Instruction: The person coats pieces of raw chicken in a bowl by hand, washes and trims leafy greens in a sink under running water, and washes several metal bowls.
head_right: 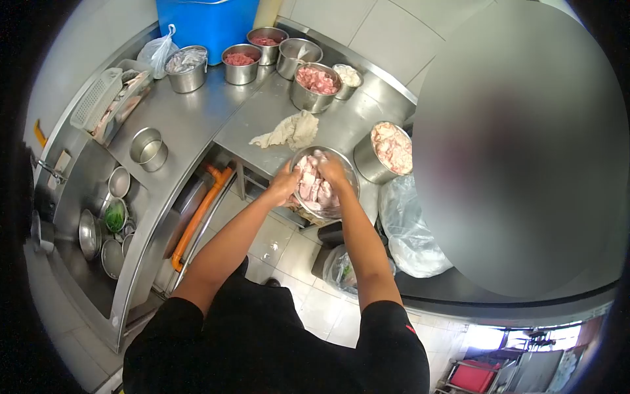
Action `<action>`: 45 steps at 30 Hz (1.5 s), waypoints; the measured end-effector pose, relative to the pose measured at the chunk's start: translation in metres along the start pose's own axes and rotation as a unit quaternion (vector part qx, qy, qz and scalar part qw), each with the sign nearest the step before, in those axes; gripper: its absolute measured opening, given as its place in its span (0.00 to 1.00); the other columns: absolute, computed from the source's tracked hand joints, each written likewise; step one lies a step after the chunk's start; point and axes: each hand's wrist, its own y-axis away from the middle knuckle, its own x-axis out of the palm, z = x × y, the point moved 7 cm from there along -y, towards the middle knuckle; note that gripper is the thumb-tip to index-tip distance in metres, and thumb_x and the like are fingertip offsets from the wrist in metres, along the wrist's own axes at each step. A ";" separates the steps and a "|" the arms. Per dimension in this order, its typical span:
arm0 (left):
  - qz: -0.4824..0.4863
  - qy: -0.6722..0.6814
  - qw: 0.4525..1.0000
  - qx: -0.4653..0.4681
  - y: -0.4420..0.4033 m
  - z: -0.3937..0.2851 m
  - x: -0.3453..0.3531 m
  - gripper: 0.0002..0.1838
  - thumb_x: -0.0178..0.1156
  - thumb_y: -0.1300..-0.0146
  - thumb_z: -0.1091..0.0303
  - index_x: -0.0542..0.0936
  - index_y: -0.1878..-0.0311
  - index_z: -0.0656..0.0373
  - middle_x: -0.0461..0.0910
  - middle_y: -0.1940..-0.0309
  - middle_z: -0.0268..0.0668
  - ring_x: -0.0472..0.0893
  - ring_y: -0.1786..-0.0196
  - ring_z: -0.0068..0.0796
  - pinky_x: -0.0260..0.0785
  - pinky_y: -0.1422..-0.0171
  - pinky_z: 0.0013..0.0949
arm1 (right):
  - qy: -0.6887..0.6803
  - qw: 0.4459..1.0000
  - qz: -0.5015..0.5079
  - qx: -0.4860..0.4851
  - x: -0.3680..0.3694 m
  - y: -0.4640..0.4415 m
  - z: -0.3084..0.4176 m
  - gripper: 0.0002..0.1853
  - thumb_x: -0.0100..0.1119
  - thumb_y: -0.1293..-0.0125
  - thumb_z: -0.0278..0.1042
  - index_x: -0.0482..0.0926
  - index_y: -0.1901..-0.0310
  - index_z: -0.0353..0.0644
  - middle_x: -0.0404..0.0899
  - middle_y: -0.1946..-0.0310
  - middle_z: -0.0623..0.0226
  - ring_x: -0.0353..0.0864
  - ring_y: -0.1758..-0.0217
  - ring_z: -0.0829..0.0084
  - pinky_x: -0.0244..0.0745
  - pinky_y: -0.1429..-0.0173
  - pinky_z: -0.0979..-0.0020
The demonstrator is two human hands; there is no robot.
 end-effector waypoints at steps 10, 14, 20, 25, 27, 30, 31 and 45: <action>-0.064 0.020 0.998 -0.019 -0.011 -0.001 -0.027 0.22 0.39 0.28 0.60 0.60 0.33 0.50 0.73 0.52 0.47 0.81 0.67 0.42 0.79 0.82 0.41 | 0.491 0.759 0.182 -0.388 0.058 0.051 0.038 0.18 0.59 0.48 0.35 0.81 0.53 0.46 0.71 0.41 0.52 0.65 0.33 0.54 0.55 0.29 0.56; -0.100 0.053 0.993 0.009 -0.005 0.003 -0.033 0.23 0.41 0.28 0.60 0.60 0.33 0.55 0.74 0.51 0.50 0.82 0.64 0.45 0.78 0.83 0.42 | 0.407 0.821 0.108 -0.386 0.014 0.050 0.031 0.43 0.69 0.50 0.47 0.61 0.32 0.54 0.59 0.32 0.53 0.56 0.29 0.48 0.46 0.26 0.47; -0.112 0.008 0.993 0.031 -0.006 -0.005 -0.023 0.23 0.46 0.29 0.61 0.65 0.37 0.65 0.77 0.51 0.48 0.79 0.52 0.33 0.75 0.49 0.31 | 0.189 0.919 0.081 -0.337 0.011 0.023 0.010 0.60 0.77 0.60 0.51 0.49 0.31 0.31 0.65 0.38 0.42 0.62 0.34 0.47 0.57 0.30 0.57; -0.050 -0.175 0.955 0.233 -0.035 -0.008 -0.002 0.28 0.50 0.34 0.55 0.64 0.34 0.59 0.71 0.41 0.49 0.74 0.41 0.39 0.65 0.38 0.37 | -0.016 0.934 0.175 -0.310 0.042 0.028 0.017 0.54 0.71 0.51 0.46 0.45 0.28 0.44 0.58 0.32 0.56 0.61 0.31 0.65 0.62 0.32 0.68; -0.060 0.042 0.988 0.135 -0.016 -0.007 -0.016 0.29 0.47 0.30 0.51 0.60 0.31 0.57 0.74 0.43 0.51 0.77 0.45 0.36 0.69 0.42 0.32 | -0.107 0.936 0.221 -0.254 0.057 0.020 0.009 0.54 0.73 0.53 0.37 0.45 0.28 0.43 0.59 0.33 0.57 0.61 0.31 0.64 0.61 0.32 0.66; -0.065 0.006 0.997 0.032 0.031 -0.041 -0.030 0.29 0.44 0.29 0.54 0.56 0.29 0.56 0.72 0.41 0.51 0.78 0.47 0.38 0.72 0.45 0.33 | -0.141 0.944 0.228 -0.195 0.061 0.019 0.009 0.53 0.72 0.53 0.31 0.46 0.28 0.44 0.60 0.33 0.55 0.61 0.31 0.62 0.59 0.31 0.64; -0.027 -0.002 0.999 -0.017 0.054 -0.054 -0.030 0.29 0.42 0.28 0.56 0.54 0.28 0.55 0.71 0.41 0.52 0.80 0.49 0.41 0.75 0.48 0.34 | -0.098 0.952 0.206 -0.205 0.059 0.019 0.008 0.52 0.71 0.52 0.29 0.46 0.28 0.44 0.60 0.33 0.53 0.61 0.30 0.61 0.59 0.31 0.63; -0.093 0.004 0.990 0.108 -0.012 -0.014 -0.021 0.20 0.44 0.35 0.69 0.64 0.41 0.64 0.79 0.60 0.49 0.81 0.71 0.36 0.73 0.82 0.34 | 0.418 0.807 -0.139 -0.394 0.053 0.022 0.014 0.22 0.53 0.41 0.31 0.72 0.42 0.49 0.73 0.49 0.49 0.69 0.43 0.51 0.63 0.42 0.49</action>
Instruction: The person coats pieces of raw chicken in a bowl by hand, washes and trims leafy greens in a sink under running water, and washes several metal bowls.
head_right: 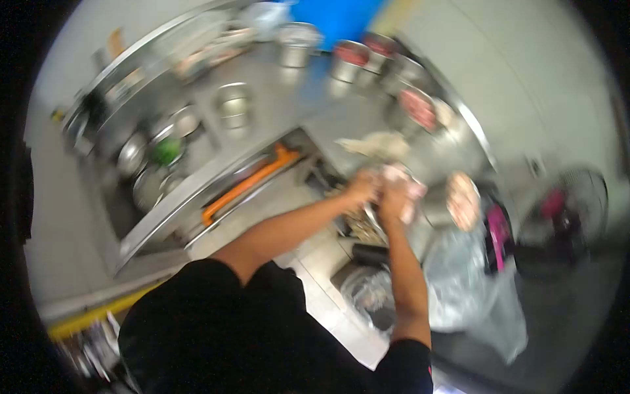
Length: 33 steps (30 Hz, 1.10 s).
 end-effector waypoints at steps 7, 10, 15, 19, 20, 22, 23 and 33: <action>-0.035 0.005 0.999 -0.028 0.008 -0.002 -0.012 0.19 0.41 0.28 0.62 0.67 0.42 0.64 0.78 0.57 0.50 0.82 0.65 0.39 0.78 0.75 0.33 | -0.366 0.904 0.220 -0.024 -0.038 0.000 -0.005 0.26 0.62 0.54 0.26 0.76 0.48 0.39 0.71 0.44 0.45 0.72 0.44 0.45 0.65 0.37 0.54; 0.018 0.015 0.999 -0.047 -0.011 0.025 -0.002 0.20 0.43 0.28 0.61 0.64 0.39 0.62 0.77 0.54 0.48 0.82 0.62 0.38 0.80 0.70 0.35 | -0.304 0.930 0.198 -0.065 -0.032 -0.003 -0.047 0.31 0.67 0.54 0.36 0.73 0.45 0.39 0.70 0.42 0.48 0.69 0.40 0.49 0.63 0.34 0.57; 0.017 0.104 0.994 -0.008 -0.002 0.013 -0.003 0.19 0.48 0.29 0.63 0.66 0.39 0.60 0.73 0.48 0.46 0.73 0.46 0.35 0.69 0.43 0.40 | -0.298 0.930 0.166 -0.137 0.019 0.005 -0.043 0.47 0.70 0.50 0.47 0.58 0.31 0.39 0.64 0.42 0.52 0.64 0.38 0.56 0.56 0.32 0.60; -0.003 0.021 1.000 0.016 -0.004 0.005 -0.004 0.25 0.40 0.27 0.57 0.59 0.30 0.51 0.78 0.53 0.45 0.81 0.63 0.34 0.76 0.72 0.35 | -0.582 0.767 0.236 0.132 0.004 0.004 -0.012 0.54 0.79 0.59 0.34 0.53 0.31 0.38 0.63 0.35 0.57 0.59 0.31 0.63 0.60 0.31 0.64; 0.003 0.022 1.000 -0.006 -0.005 0.009 -0.003 0.25 0.39 0.27 0.54 0.58 0.29 0.49 0.78 0.52 0.46 0.82 0.64 0.35 0.77 0.79 0.35 | -0.583 0.767 0.236 0.127 0.000 0.001 -0.001 0.54 0.79 0.59 0.34 0.53 0.31 0.38 0.63 0.35 0.57 0.59 0.31 0.63 0.60 0.31 0.64; 0.006 0.040 0.999 -0.010 -0.010 0.013 -0.001 0.25 0.39 0.27 0.54 0.58 0.30 0.48 0.78 0.52 0.46 0.82 0.64 0.35 0.77 0.82 0.35 | -0.636 0.734 0.194 0.138 -0.009 -0.004 0.008 0.54 0.78 0.60 0.29 0.54 0.31 0.38 0.65 0.36 0.57 0.63 0.32 0.62 0.64 0.33 0.64; -0.011 0.015 1.000 0.001 -0.013 0.010 -0.004 0.24 0.40 0.27 0.55 0.59 0.30 0.49 0.78 0.52 0.46 0.82 0.64 0.35 0.77 0.81 0.36 | -0.636 0.735 0.193 0.138 -0.009 -0.006 0.013 0.54 0.78 0.60 0.29 0.54 0.31 0.38 0.65 0.36 0.57 0.63 0.32 0.62 0.64 0.33 0.64; 0.014 0.038 0.996 -0.073 -0.025 0.039 -0.012 0.27 0.44 0.29 0.61 0.55 0.31 0.59 0.74 0.51 0.53 0.81 0.65 0.42 0.80 0.80 0.39 | 0.008 0.969 0.214 0.124 -0.007 -0.013 -0.033 0.27 0.57 0.41 0.40 0.68 0.39 0.52 0.77 0.50 0.51 0.77 0.50 0.49 0.74 0.50 0.56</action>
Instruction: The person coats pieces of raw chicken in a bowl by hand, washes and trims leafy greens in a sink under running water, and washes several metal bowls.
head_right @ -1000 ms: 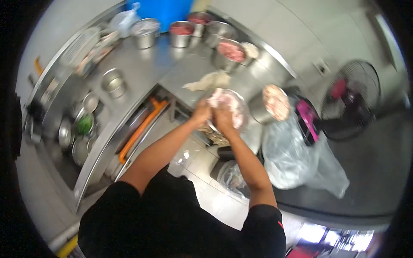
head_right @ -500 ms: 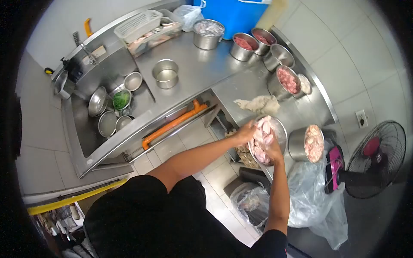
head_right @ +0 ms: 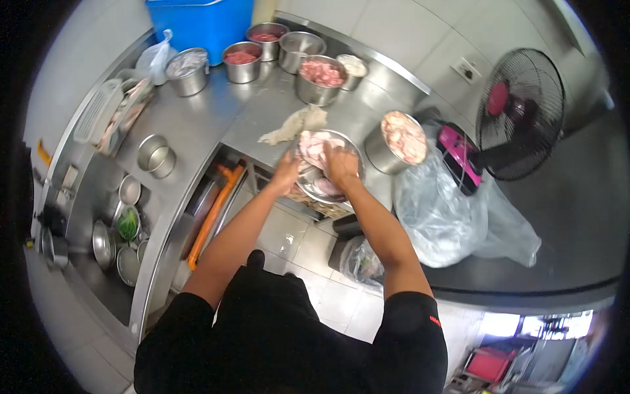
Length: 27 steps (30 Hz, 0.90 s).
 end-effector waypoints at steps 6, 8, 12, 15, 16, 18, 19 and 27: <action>-0.025 -0.045 0.995 0.081 -0.011 -0.004 0.001 0.26 0.44 0.28 0.56 0.60 0.31 0.54 0.75 0.50 0.49 0.78 0.50 0.39 0.75 0.61 0.40 | 0.022 0.989 -0.146 0.003 -0.017 0.032 0.022 0.24 0.73 0.56 0.42 0.80 0.54 0.49 0.81 0.56 0.59 0.78 0.50 0.53 0.73 0.48 0.56; 0.010 0.000 0.999 0.049 -0.005 -0.006 0.002 0.26 0.43 0.28 0.53 0.56 0.30 0.47 0.72 0.52 0.44 0.80 0.68 0.34 0.77 0.85 0.34 | -0.186 0.970 -0.025 -0.151 -0.009 0.040 0.033 0.23 0.71 0.54 0.38 0.80 0.54 0.47 0.81 0.56 0.56 0.78 0.49 0.57 0.72 0.46 0.59; 0.022 -0.002 1.000 0.019 0.009 -0.020 0.001 0.26 0.41 0.28 0.54 0.55 0.29 0.45 0.74 0.55 0.43 0.80 0.69 0.32 0.77 0.84 0.33 | -0.357 0.928 -0.094 -0.036 -0.019 0.017 -0.017 0.18 0.64 0.45 0.38 0.79 0.52 0.42 0.81 0.56 0.55 0.80 0.53 0.58 0.72 0.47 0.65; 0.034 -0.042 0.998 0.012 0.015 -0.037 0.004 0.25 0.42 0.28 0.55 0.57 0.31 0.47 0.74 0.56 0.42 0.80 0.69 0.31 0.76 0.84 0.33 | -0.385 0.915 -0.119 0.018 -0.002 -0.027 -0.026 0.17 0.58 0.37 0.42 0.79 0.51 0.41 0.82 0.60 0.59 0.80 0.57 0.66 0.72 0.49 0.67; 0.044 -0.059 0.997 0.011 0.012 -0.036 0.005 0.24 0.42 0.28 0.55 0.59 0.32 0.48 0.74 0.56 0.42 0.80 0.70 0.30 0.76 0.84 0.33 | -0.486 0.869 -0.074 0.051 0.002 -0.034 -0.016 0.17 0.56 0.35 0.43 0.78 0.51 0.41 0.82 0.60 0.60 0.79 0.58 0.70 0.72 0.50 0.68; 0.040 -0.041 0.998 0.006 0.002 -0.034 0.002 0.22 0.42 0.28 0.55 0.61 0.34 0.49 0.74 0.57 0.41 0.80 0.71 0.29 0.75 0.85 0.33 | -0.507 0.860 -0.030 0.052 -0.004 -0.037 0.010 0.17 0.53 0.32 0.45 0.78 0.51 0.40 0.82 0.60 0.63 0.77 0.57 0.74 0.71 0.50 0.71; 0.036 -0.021 0.999 0.002 -0.003 -0.033 0.000 0.21 0.42 0.28 0.56 0.63 0.36 0.50 0.75 0.58 0.41 0.79 0.72 0.29 0.74 0.85 0.32 | -0.511 0.856 0.061 0.051 0.007 -0.041 0.020 0.17 0.54 0.33 0.45 0.79 0.51 0.41 0.82 0.58 0.60 0.77 0.55 0.71 0.71 0.49 0.70; 0.021 -0.005 1.000 0.006 0.003 -0.043 -0.009 0.20 0.42 0.28 0.57 0.64 0.37 0.52 0.77 0.60 0.40 0.79 0.74 0.29 0.73 0.86 0.33 | -0.234 0.940 -0.013 -0.248 -0.018 0.024 0.017 0.18 0.60 0.45 0.31 0.78 0.50 0.51 0.72 0.51 0.51 0.68 0.43 0.48 0.65 0.42 0.56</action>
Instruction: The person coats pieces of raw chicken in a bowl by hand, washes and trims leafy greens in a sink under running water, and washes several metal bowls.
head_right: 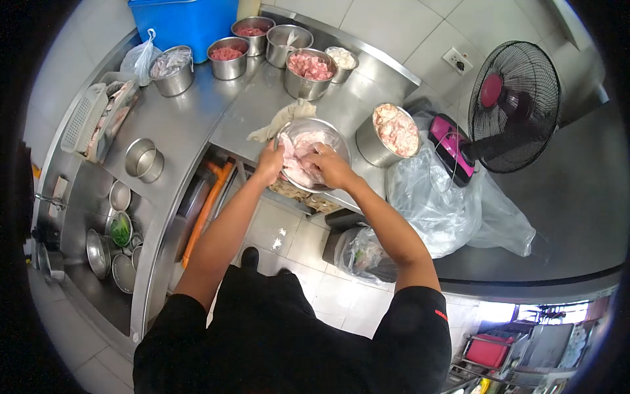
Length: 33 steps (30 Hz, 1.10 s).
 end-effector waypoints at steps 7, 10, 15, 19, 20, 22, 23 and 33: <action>0.051 -0.008 0.998 -0.036 -0.001 0.017 -0.003 0.26 0.44 0.29 0.48 0.61 0.33 0.51 0.76 0.50 0.44 0.83 0.65 0.34 0.78 0.80 0.34 | 0.033 0.998 0.054 0.009 0.000 -0.018 -0.033 0.59 0.77 0.64 0.50 0.53 0.30 0.47 0.54 0.32 0.40 0.51 0.28 0.42 0.48 0.26 0.54; 0.050 0.028 0.995 -0.079 -0.011 0.054 -0.008 0.28 0.45 0.30 0.46 0.62 0.34 0.54 0.75 0.48 0.44 0.82 0.59 0.35 0.80 0.74 0.36 | 0.038 0.994 0.075 0.063 0.023 -0.032 -0.030 0.57 0.77 0.63 0.51 0.55 0.30 0.51 0.58 0.34 0.40 0.52 0.30 0.38 0.52 0.28 0.53; 0.079 0.061 0.988 -0.121 0.010 0.045 -0.001 0.29 0.47 0.31 0.46 0.64 0.37 0.58 0.77 0.49 0.43 0.83 0.58 0.34 0.81 0.67 0.42 | 0.008 0.984 0.052 0.172 0.032 -0.032 -0.018 0.53 0.77 0.63 0.47 0.58 0.32 0.48 0.69 0.41 0.44 0.66 0.37 0.41 0.65 0.36 0.55; 0.140 0.065 0.984 -0.088 0.018 0.033 0.006 0.24 0.49 0.32 0.56 0.64 0.37 0.58 0.77 0.50 0.44 0.83 0.56 0.38 0.82 0.66 0.43 | -0.137 0.952 -0.076 0.261 0.042 -0.009 -0.037 0.48 0.77 0.62 0.39 0.62 0.36 0.46 0.78 0.50 0.54 0.78 0.47 0.56 0.72 0.42 0.64; 0.148 0.060 0.984 -0.075 0.021 0.031 0.008 0.24 0.48 0.36 0.63 0.63 0.37 0.59 0.77 0.50 0.44 0.83 0.56 0.39 0.82 0.67 0.43 | -0.160 0.947 -0.104 0.257 0.041 -0.004 -0.042 0.43 0.76 0.60 0.39 0.65 0.39 0.47 0.79 0.53 0.54 0.79 0.49 0.54 0.73 0.45 0.62; 0.162 0.048 0.983 -0.067 0.035 0.026 0.012 0.26 0.48 0.40 0.70 0.63 0.37 0.59 0.77 0.50 0.45 0.83 0.57 0.41 0.82 0.67 0.43 | -0.179 0.943 -0.119 0.253 0.017 0.011 -0.025 0.30 0.74 0.57 0.37 0.73 0.49 0.48 0.81 0.58 0.53 0.80 0.52 0.52 0.74 0.48 0.59; 0.165 0.060 0.982 -0.066 0.050 0.018 0.017 0.29 0.47 0.46 0.74 0.62 0.36 0.59 0.77 0.50 0.46 0.83 0.57 0.41 0.82 0.69 0.42 | -0.181 0.940 -0.126 0.260 0.007 0.020 -0.021 0.30 0.74 0.57 0.37 0.73 0.49 0.48 0.81 0.58 0.53 0.80 0.52 0.52 0.74 0.48 0.59; 0.314 0.110 0.942 -0.053 0.093 0.083 0.086 0.20 0.53 0.41 0.72 0.69 0.43 0.59 0.77 0.52 0.40 0.82 0.59 0.35 0.80 0.71 0.44 | -0.058 0.934 -0.215 0.280 0.015 0.165 0.053 0.33 0.64 0.48 0.44 0.68 0.39 0.44 0.69 0.40 0.50 0.62 0.34 0.47 0.53 0.31 0.48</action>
